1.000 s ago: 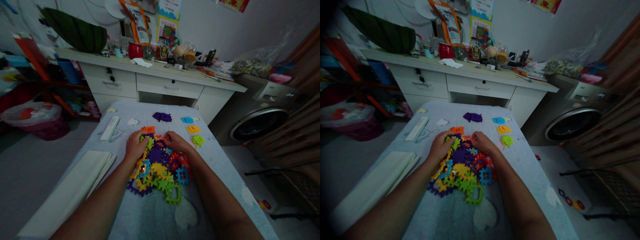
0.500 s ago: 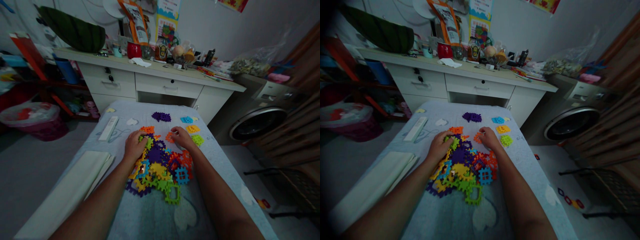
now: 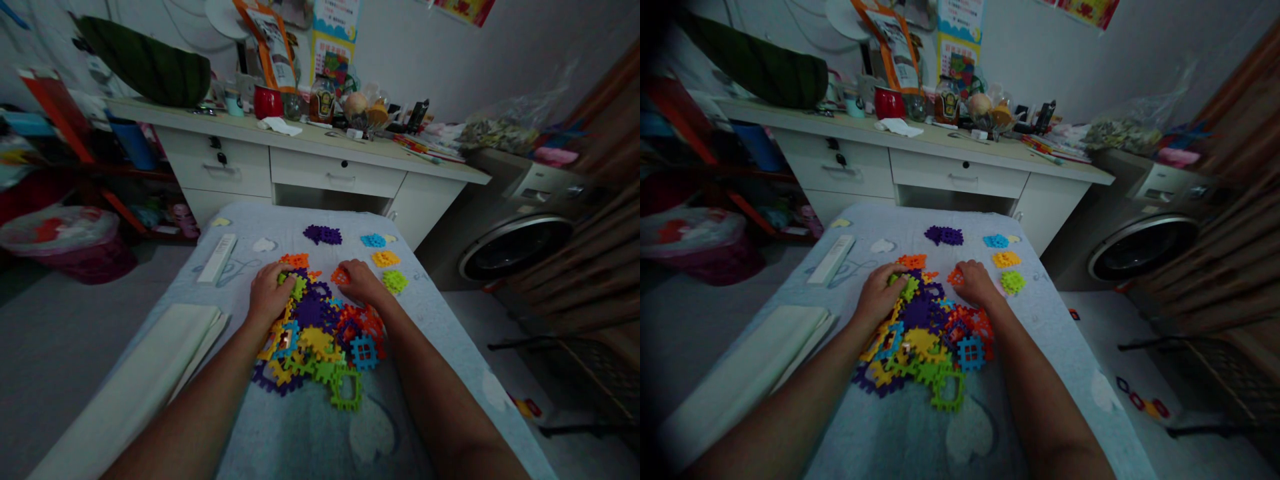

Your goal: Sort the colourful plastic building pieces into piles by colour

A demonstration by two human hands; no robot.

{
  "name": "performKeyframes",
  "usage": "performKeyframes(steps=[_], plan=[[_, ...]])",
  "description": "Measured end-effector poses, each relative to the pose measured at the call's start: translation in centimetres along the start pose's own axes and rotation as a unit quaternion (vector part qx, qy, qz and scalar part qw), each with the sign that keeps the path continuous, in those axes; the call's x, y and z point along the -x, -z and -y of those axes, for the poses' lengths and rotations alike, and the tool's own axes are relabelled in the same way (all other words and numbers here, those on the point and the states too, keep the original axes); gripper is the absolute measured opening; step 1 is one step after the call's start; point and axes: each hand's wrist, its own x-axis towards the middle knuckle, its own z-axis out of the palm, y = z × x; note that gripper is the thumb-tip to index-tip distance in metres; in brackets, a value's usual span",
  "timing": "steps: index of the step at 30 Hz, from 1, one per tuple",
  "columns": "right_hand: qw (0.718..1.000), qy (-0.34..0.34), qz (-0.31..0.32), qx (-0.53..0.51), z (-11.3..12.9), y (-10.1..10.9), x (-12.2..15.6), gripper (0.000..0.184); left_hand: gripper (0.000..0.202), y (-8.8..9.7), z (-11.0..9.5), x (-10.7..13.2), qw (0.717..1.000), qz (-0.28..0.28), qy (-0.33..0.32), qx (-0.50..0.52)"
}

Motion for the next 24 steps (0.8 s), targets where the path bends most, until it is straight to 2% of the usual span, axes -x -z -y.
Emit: performKeyframes(steps=[6, 11, 16, 19, 24], plan=[[0.999, -0.010, -0.029, 0.008, -0.6, 1.8, -0.2, 0.046, 0.026, 0.3, -0.5, 0.0, 1.000, 0.006, 0.012, -0.002], [0.997, -0.013, -0.070, 0.022, -3.1, 3.7, -2.0, 0.044, 0.027, 0.3, -0.6, 0.0, 1.000, 0.006, 0.013, -0.001], [0.992, -0.068, -0.095, 0.050, -5.4, 5.0, -4.4, 0.043, 0.028, 0.3, -0.5, 0.0, 1.000, 0.006, 0.015, -0.003], [0.988, -0.106, -0.085, 0.068, -6.2, 5.2, -5.6, 0.043, 0.028, 0.3, -0.5, 0.0, 1.000, 0.007, 0.016, 0.002], [0.986, -0.133, -0.029, 0.100, -7.6, 4.5, -6.6, 0.042, 0.028, 0.2, -0.4, 0.0, 1.000, 0.003, 0.013, 0.006]])
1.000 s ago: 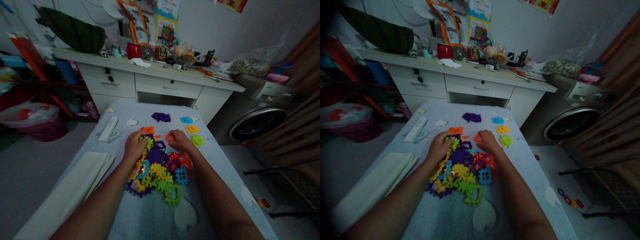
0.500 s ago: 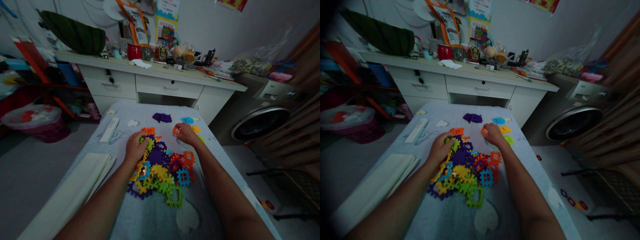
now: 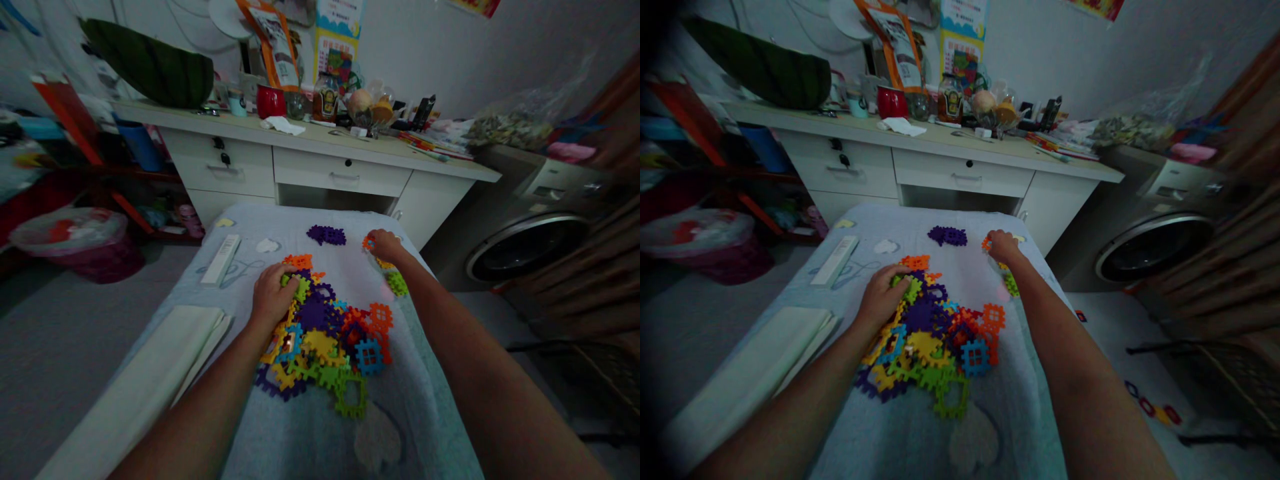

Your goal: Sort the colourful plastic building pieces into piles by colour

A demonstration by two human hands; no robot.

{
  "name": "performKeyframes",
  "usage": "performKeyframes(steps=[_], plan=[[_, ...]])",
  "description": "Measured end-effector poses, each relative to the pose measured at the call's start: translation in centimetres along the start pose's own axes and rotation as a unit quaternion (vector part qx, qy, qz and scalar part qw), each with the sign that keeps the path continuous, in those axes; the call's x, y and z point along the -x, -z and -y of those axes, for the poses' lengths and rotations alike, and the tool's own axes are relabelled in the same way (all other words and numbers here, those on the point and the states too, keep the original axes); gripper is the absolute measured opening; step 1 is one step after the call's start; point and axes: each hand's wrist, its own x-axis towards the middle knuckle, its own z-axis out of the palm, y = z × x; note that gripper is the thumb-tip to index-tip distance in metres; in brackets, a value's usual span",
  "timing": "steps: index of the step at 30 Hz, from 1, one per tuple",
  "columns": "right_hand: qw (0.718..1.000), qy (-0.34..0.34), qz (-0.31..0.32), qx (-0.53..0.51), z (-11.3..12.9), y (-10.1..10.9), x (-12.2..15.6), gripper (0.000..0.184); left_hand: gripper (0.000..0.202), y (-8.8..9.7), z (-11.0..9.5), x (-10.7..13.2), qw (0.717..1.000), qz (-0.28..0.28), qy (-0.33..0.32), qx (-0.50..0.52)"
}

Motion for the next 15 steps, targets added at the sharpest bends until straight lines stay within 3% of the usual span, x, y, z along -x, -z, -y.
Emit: performKeyframes(steps=[8, 15], plan=[[0.998, -0.029, 0.052, 0.002, -0.9, -1.5, -0.2, 0.033, 0.024, 0.1, -0.1, 0.0, 1.000, -0.001, 0.004, -0.001], [0.997, -0.023, 0.068, -0.002, -1.2, -1.5, -0.2, 0.037, 0.025, 0.0, 0.1, 0.0, 1.000, -0.003, -0.007, 0.000]])
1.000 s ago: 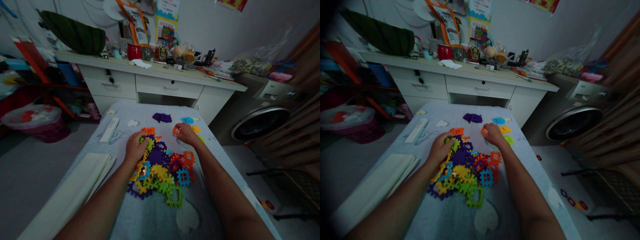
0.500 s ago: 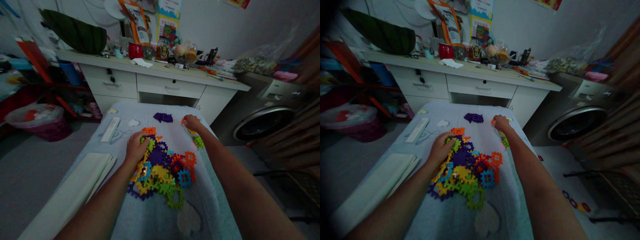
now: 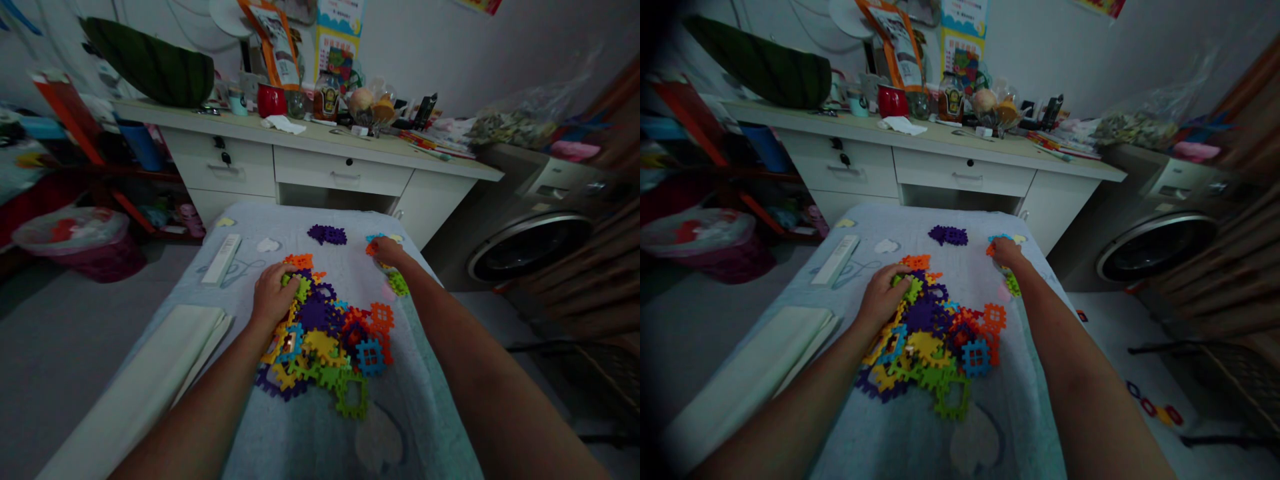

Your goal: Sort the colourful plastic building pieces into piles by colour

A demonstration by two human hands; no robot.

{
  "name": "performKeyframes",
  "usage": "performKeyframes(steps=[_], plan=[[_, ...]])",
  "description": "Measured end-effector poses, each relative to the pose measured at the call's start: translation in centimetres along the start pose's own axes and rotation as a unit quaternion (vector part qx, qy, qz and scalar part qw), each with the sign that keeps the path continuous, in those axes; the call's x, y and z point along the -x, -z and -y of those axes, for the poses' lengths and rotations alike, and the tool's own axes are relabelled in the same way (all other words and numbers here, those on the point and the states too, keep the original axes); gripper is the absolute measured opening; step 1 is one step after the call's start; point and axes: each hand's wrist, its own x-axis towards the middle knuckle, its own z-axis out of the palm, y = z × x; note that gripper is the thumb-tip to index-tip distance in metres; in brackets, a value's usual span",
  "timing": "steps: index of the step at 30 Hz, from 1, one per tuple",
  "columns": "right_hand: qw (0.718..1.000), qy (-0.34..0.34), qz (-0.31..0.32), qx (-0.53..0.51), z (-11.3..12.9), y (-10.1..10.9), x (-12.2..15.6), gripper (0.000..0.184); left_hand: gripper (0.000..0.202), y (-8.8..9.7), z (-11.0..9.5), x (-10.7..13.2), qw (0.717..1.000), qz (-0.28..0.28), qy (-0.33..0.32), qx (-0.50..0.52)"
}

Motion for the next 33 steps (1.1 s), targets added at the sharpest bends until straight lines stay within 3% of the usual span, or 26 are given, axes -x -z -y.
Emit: performKeyframes(steps=[5, 16, 20, 26, 33], plan=[[0.999, 0.013, -0.025, -0.028, -0.4, 0.4, 0.2, 0.040, 0.025, 0.0, 0.1, 0.0, 1.000, 0.006, -0.002, -0.003], [0.977, 0.036, -0.145, -0.151, -3.4, 1.2, -0.1, 0.033, 0.027, -0.1, 0.3, -0.1, 1.000, 0.002, -0.004, 0.002], [0.981, 0.031, -0.139, -0.133, -3.4, 0.8, -0.1, 0.034, 0.028, -0.2, 0.4, -0.1, 1.000, 0.003, -0.004, 0.002], [0.995, 0.041, -0.065, -0.065, -2.9, 0.5, 0.6, 0.033, 0.027, -0.2, 0.4, -0.1, 1.000, 0.001, -0.005, 0.003], [0.998, 0.034, -0.042, -0.027, -3.3, 0.7, 1.6, 0.036, 0.026, -0.3, 0.6, 0.0, 1.000, 0.000, -0.006, -0.001]])
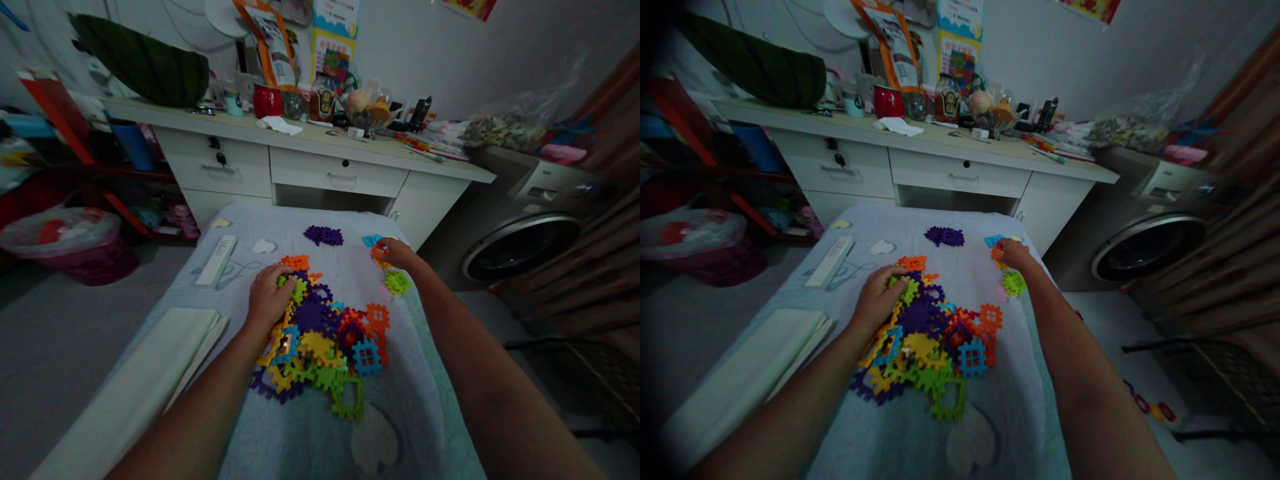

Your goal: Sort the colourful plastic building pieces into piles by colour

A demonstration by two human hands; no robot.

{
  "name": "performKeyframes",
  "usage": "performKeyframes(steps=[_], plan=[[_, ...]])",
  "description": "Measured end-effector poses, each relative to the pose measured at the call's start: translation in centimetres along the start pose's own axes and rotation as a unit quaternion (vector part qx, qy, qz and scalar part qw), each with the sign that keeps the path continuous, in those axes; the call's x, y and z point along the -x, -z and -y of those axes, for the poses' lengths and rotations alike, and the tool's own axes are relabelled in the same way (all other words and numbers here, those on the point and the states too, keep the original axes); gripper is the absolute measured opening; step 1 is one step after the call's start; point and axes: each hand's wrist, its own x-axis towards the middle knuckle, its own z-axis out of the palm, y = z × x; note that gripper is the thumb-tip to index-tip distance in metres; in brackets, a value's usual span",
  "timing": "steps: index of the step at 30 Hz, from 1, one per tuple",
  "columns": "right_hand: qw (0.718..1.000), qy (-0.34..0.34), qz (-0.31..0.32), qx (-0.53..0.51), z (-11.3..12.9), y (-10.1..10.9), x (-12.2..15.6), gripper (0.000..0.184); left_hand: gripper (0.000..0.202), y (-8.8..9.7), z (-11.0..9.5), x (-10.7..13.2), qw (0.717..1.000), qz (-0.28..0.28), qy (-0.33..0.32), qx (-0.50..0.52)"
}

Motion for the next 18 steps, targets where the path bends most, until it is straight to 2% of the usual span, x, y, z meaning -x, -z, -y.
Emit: performKeyframes(steps=[11, 18], plan=[[1.000, 0.005, -0.003, 0.028, 0.3, 0.2, -1.0, 0.036, 0.030, 0.1, -0.1, -0.1, 1.000, -0.003, -0.001, 0.004], [0.999, 0.044, -0.029, -0.009, -0.7, 0.8, 0.3, 0.038, 0.028, 0.1, 0.0, -0.1, 1.000, -0.003, -0.008, 0.001]])
